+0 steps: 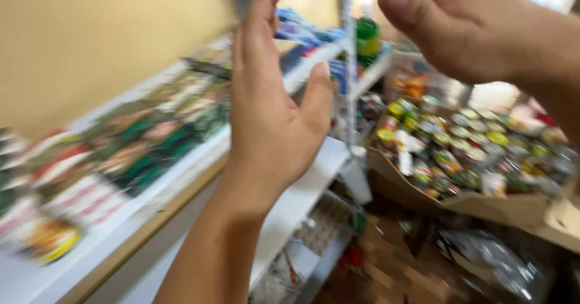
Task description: Organizing canned goods on a white metal shelf by picking them from a storage bin and placing them in rows.
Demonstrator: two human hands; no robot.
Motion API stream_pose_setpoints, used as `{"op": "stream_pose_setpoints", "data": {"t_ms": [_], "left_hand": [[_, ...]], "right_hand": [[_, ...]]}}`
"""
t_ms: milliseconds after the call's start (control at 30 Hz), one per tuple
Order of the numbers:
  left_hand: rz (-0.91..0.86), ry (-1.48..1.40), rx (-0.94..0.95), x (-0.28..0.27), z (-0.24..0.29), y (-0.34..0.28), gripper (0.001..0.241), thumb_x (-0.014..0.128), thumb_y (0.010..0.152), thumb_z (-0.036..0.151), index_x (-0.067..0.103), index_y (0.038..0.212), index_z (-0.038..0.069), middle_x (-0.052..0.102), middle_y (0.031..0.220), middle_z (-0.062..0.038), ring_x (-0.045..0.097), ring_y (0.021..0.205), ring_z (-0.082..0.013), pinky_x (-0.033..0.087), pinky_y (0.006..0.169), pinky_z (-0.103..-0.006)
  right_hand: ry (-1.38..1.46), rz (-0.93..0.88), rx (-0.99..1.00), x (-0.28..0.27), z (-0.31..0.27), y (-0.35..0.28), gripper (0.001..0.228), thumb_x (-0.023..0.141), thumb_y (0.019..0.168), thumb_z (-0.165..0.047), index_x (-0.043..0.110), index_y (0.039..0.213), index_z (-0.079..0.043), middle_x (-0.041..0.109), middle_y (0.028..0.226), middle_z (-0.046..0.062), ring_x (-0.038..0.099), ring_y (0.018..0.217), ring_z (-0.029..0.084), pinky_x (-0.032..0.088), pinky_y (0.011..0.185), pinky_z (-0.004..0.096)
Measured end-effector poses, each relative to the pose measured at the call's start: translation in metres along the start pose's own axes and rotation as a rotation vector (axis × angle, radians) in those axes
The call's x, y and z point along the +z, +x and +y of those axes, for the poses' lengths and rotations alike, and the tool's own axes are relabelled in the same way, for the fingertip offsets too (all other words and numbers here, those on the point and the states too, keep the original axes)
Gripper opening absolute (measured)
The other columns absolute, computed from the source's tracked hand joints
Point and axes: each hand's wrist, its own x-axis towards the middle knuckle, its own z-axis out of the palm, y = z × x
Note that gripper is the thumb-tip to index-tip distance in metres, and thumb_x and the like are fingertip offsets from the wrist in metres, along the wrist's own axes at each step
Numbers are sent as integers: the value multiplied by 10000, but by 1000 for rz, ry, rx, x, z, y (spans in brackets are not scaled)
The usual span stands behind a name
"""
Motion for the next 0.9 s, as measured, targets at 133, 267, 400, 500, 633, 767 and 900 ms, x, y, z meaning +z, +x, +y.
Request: {"op": "stream_pose_setpoints", "data": {"t_ms": [133, 267, 400, 500, 633, 767, 900], "left_hand": [[-108, -212, -137, 58, 9, 0, 690, 667, 993, 67, 295, 1573, 40, 418, 1584, -188, 452, 1497, -313, 398, 1253, -479], [-203, -466, -239, 145, -38, -9, 724, 691, 1023, 60, 294, 1628, 58, 412, 1644, -175, 431, 1574, -325, 371, 1308, -484], [-312, -800, -514, 250, -89, -23, 698, 665, 960, 59, 307, 1560, 56, 403, 1583, -156, 455, 1472, -309, 402, 1191, -436], [-433, -950, -674, 332, -127, -48, 664, 673, 926, 74, 364, 1514, 53, 447, 1525, -145, 546, 1351, -276, 473, 1100, -395], [-514, -1065, -798, 434, -161, -85, 548, 660, 940, 101, 475, 1453, 47, 573, 1425, -129, 637, 1176, -208, 509, 1015, -345], [-558, -1113, -1077, 537, -164, -143, 489, 655, 906, 113, 532, 1376, 61, 631, 1346, -95, 668, 1102, -189, 518, 908, -330], [-658, -1107, -1162, 642, -168, -217, 459, 634, 894, 64, 572, 1347, 36, 646, 1314, -134, 658, 1076, -214, 518, 900, -347]], "right_hand": [[52, -50, 49, -29, 35, -39, 751, 229, 1071, -611, 585, 1378, -25, 682, 1146, 167, 668, 1071, 296, 513, 918, 429], [-8, 55, -44, -30, 80, -75, 751, 252, 1141, -599, 443, 1515, 23, 597, 1382, 238, 594, 1308, 342, 472, 1077, 448], [30, 56, 26, -17, 141, -119, 719, 262, 1117, -542, 334, 1556, 23, 389, 1585, 292, 364, 1500, 415, 292, 1222, 497], [151, 33, 229, 8, 208, -174, 692, 304, 1109, -506, 332, 1575, 4, 391, 1601, 249, 436, 1451, 355, 333, 1197, 463], [547, 217, 637, 58, 308, -257, 586, 518, 1041, -298, 380, 1540, -24, 502, 1511, 131, 551, 1329, 218, 453, 1090, 372], [725, 652, 925, 149, 372, -346, 336, 614, 1032, -137, 587, 1344, -16, 674, 1305, 72, 639, 1223, 143, 501, 1053, 282], [488, 895, 1101, 238, 429, -429, 255, 665, 992, -42, 644, 1245, -14, 699, 1144, 39, 637, 1050, 121, 514, 948, 270]]}}
